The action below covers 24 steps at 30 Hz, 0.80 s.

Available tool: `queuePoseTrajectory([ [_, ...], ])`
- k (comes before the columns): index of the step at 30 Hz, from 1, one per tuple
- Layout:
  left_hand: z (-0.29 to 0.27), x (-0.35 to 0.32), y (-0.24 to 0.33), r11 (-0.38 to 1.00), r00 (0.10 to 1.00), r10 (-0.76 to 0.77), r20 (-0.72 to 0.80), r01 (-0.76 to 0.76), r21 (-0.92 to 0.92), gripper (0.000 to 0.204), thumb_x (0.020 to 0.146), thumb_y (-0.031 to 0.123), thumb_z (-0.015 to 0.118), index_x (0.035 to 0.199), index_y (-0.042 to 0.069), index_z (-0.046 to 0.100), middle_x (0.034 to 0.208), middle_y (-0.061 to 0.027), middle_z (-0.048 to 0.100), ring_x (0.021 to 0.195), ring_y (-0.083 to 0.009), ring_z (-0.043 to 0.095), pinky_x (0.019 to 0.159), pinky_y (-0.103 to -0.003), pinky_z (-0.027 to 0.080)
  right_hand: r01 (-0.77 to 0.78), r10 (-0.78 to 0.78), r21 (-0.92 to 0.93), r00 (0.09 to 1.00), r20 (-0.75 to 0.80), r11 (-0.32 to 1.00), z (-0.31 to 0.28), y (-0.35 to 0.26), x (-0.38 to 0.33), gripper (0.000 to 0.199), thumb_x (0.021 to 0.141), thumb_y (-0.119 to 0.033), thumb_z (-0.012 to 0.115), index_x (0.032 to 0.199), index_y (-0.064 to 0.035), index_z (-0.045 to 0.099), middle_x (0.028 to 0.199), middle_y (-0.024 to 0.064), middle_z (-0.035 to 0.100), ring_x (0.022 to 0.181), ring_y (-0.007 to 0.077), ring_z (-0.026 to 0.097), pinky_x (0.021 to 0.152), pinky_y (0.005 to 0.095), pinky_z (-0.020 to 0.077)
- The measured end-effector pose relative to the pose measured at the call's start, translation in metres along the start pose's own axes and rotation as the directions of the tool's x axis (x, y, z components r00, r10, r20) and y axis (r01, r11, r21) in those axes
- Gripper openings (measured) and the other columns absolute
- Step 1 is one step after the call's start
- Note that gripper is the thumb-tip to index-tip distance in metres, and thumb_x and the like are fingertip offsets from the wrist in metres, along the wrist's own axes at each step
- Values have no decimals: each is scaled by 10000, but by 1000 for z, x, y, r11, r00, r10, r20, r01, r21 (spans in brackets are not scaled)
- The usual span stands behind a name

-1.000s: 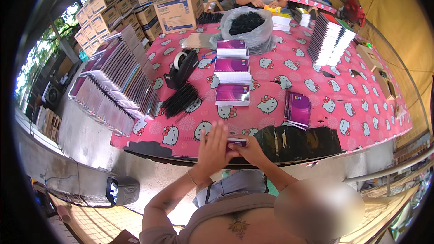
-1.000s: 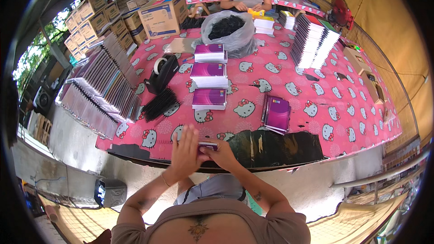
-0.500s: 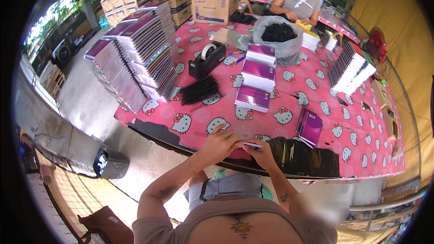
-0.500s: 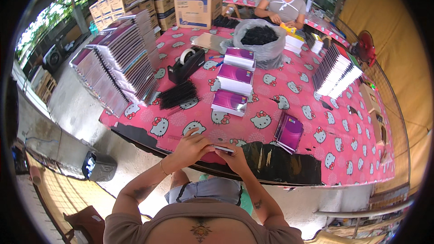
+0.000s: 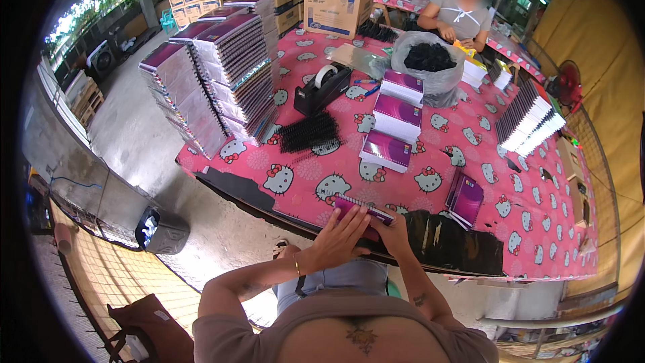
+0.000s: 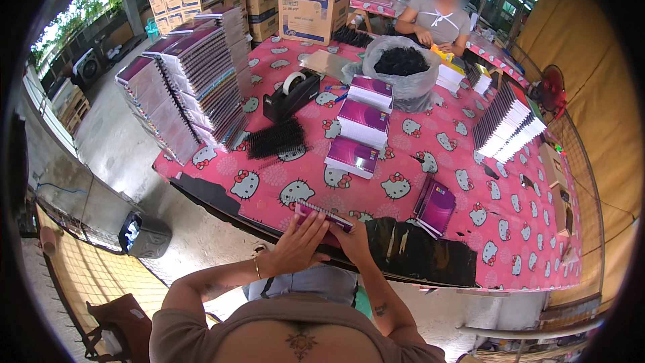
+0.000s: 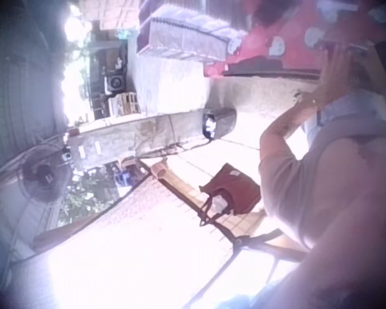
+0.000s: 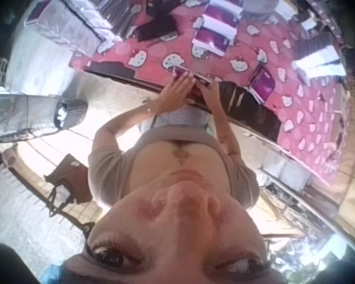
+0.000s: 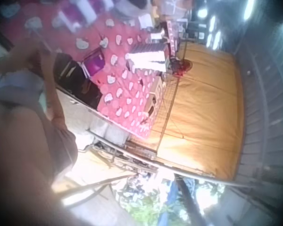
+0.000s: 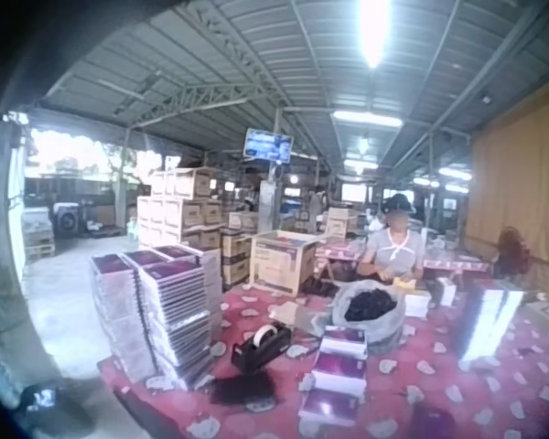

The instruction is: The person assembles notebooks by sliding black plastic spiral coils into the pre-punched holes of notebook covers and pages by hand.

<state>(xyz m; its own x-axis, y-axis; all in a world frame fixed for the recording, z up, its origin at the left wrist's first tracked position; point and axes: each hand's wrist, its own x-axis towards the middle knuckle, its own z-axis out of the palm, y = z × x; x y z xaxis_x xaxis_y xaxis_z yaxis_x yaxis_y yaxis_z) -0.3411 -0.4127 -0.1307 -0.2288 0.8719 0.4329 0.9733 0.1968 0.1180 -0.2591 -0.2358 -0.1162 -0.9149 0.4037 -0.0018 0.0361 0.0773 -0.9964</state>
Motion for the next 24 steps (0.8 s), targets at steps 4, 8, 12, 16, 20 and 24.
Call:
queuePoseTrajectory([
  [4, -37, 57, -10, 986, 994, -94, -58, 100, 132, 887, 883, 637, 507, 1461, -25, 383, 1537, -207, 360, 1447, -364, 311, 1138, -624, 209, 133, -134, -43, 991, -13, 990, 3, 7, 10, 282, 886, -57, 678, 1162, -1, 682, 983, 70, 725, 880, 101, 634, 796, 278, 514],
  [8, -4, 28, 2, 998, 1000, 6, -20, -5, 60, 869, 895, 632, 496, 1471, -8, 384, 1552, -190, 351, 1456, -337, 304, 1144, -603, 204, 84, -85, -20, 995, -58, 996, -12, 9, 15, 305, 856, -47, 697, 1157, -3, 680, 1011, 68, 729, 922, 122, 649, 818, 297, 519],
  [12, -24, 69, -12, 992, 997, -72, -24, 74, 103, 869, 893, 637, 494, 1477, 3, 390, 1571, -177, 333, 1470, -321, 287, 1152, -593, 186, 225, -228, -92, 974, -20, 970, -6, 3, 14, 288, 844, -69, 692, 1126, -14, 681, 956, 114, 728, 856, 167, 670, 794, 317, 523],
  [16, 1, 22, 5, 998, 998, 49, 44, -47, -36, 837, 929, 603, 456, 1471, -28, 370, 1568, -207, 315, 1473, -362, 261, 1161, -598, 153, 230, -248, -231, 967, -51, 945, -9, 16, 21, 265, 847, -84, 664, 1103, -18, 678, 906, 157, 711, 808, 196, 679, 767, 326, 520],
  [20, -21, 64, -10, 998, 998, 46, 47, -49, 49, 778, 961, 563, 446, 1467, -26, 381, 1549, -218, 345, 1461, -352, 299, 1157, -595, 168, 134, -134, -3, 991, 3, 991, -10, 14, 21, 269, 849, -70, 647, 1111, -19, 683, 891, 142, 715, 785, 185, 677, 759, 314, 518],
  [24, -6, 35, 2, 998, 999, 40, -16, -40, -46, 672, 979, 468, 489, 1444, -10, 409, 1522, -180, 390, 1424, -336, 347, 1152, -581, 200, 226, -226, -34, 974, -26, 974, -8, 14, 24, 285, 835, -67, 676, 1116, -18, 680, 868, 120, 716, 776, 176, 674, 741, 307, 512],
])
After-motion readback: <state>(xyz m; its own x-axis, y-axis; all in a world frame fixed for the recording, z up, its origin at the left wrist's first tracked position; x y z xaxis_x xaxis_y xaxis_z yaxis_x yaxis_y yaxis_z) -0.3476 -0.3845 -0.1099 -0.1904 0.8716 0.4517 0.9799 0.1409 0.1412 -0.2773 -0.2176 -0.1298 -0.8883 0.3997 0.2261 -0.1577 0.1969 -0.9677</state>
